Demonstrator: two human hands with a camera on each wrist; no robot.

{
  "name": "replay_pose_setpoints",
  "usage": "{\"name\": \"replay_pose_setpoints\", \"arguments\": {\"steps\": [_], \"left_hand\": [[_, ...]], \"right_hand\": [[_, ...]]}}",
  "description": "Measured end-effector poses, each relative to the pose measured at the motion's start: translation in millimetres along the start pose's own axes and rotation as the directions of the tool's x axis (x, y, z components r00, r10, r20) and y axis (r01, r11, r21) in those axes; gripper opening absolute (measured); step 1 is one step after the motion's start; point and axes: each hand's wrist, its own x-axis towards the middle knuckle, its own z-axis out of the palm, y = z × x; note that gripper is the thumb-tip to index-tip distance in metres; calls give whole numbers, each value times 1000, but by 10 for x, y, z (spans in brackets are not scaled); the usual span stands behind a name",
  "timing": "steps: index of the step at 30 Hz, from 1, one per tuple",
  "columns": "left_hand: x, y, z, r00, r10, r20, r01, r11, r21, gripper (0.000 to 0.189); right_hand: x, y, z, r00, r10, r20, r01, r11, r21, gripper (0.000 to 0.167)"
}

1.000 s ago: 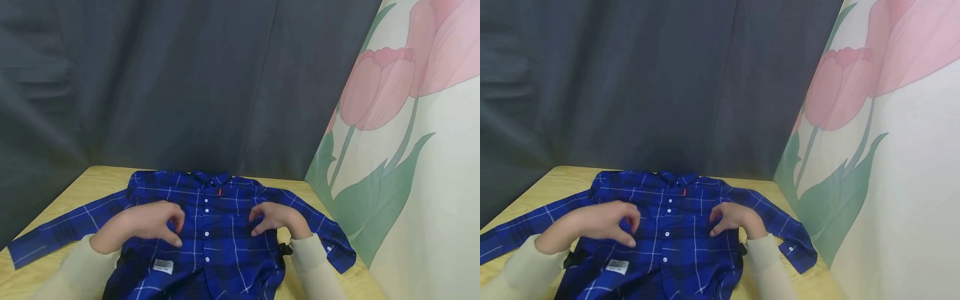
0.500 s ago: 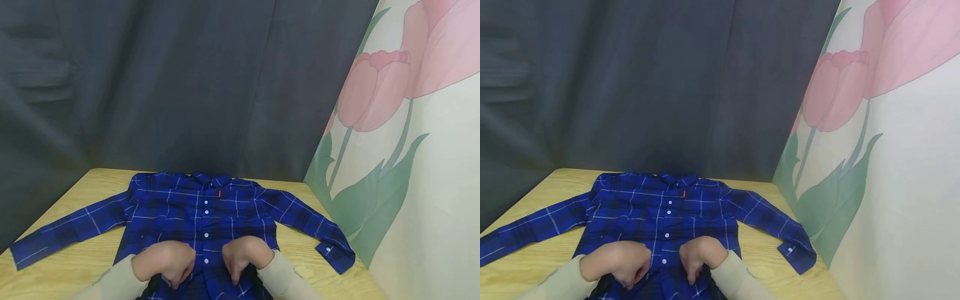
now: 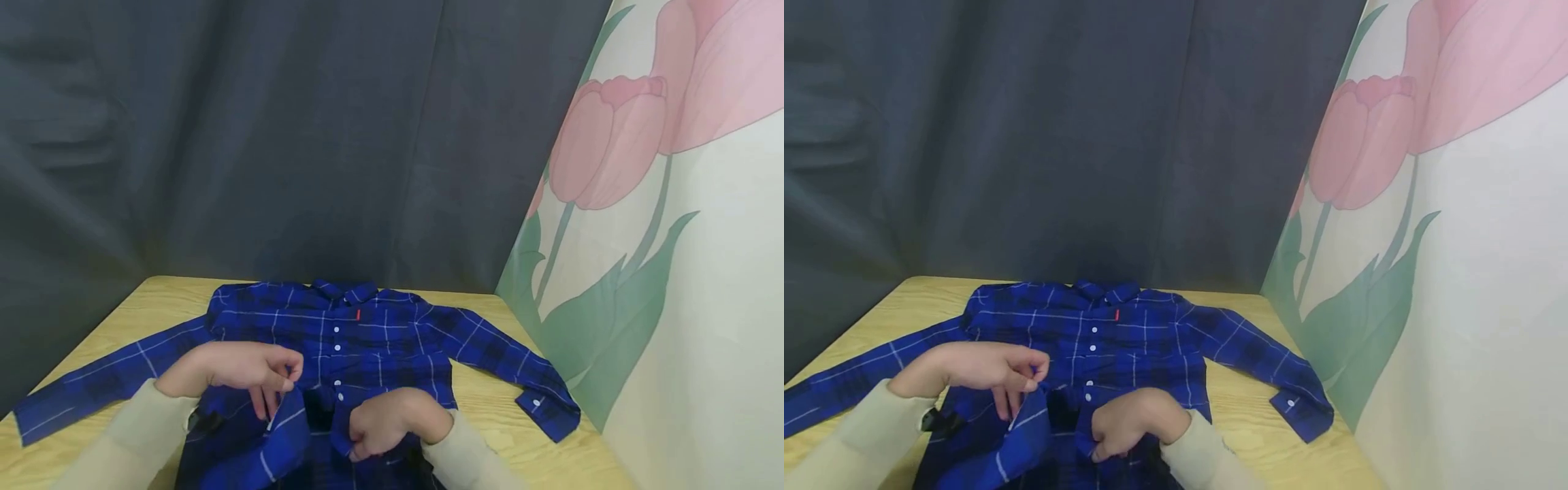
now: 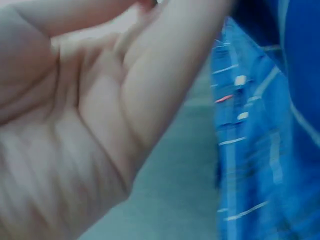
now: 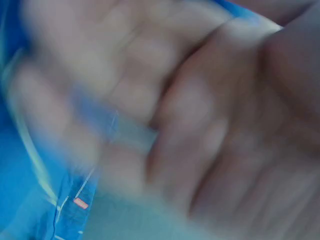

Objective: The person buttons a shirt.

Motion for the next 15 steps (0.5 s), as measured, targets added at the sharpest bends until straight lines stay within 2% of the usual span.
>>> {"name": "replay_pose_setpoints", "arguments": {"steps": [2, 4, 6, 8, 10, 12, 15], "left_hand": [[84, -60, 18, 992, -37, 120, 36, 999, 12, 17], [173, -88, 62, 974, -73, 214, 58, 996, 73, 22], [238, -72, 121, 969, -93, 228, 54, 984, 172, 21], [261, -27, 197, 981, -117, 153, 70, 957, 282, 17], [248, 47, 308, 987, -156, 32, 133, 920, 369, 22], [224, 136, 438, 980, -184, -76, 199, 874, 444, 33], [194, 273, 637, 954, -195, -226, 286, 813, 507, 43]], "right_hand": [[-65, 98, -53, 995, -102, 5, 100, 978, 183, 40], [-107, 177, -87, 986, -162, 36, 143, 938, 315, 46], [-121, 232, -87, 990, -133, 45, 109, 930, 351, 49], [-110, 263, -75, 998, -51, 35, 37, 948, 317, 49], [-84, 268, -56, 1000, 26, 13, -29, 963, 267, 45], [-44, 243, -31, 997, 71, -1, -69, 966, 247, 42], [21, 136, 2, 995, 99, 33, -104, 965, 242, 48]]}}
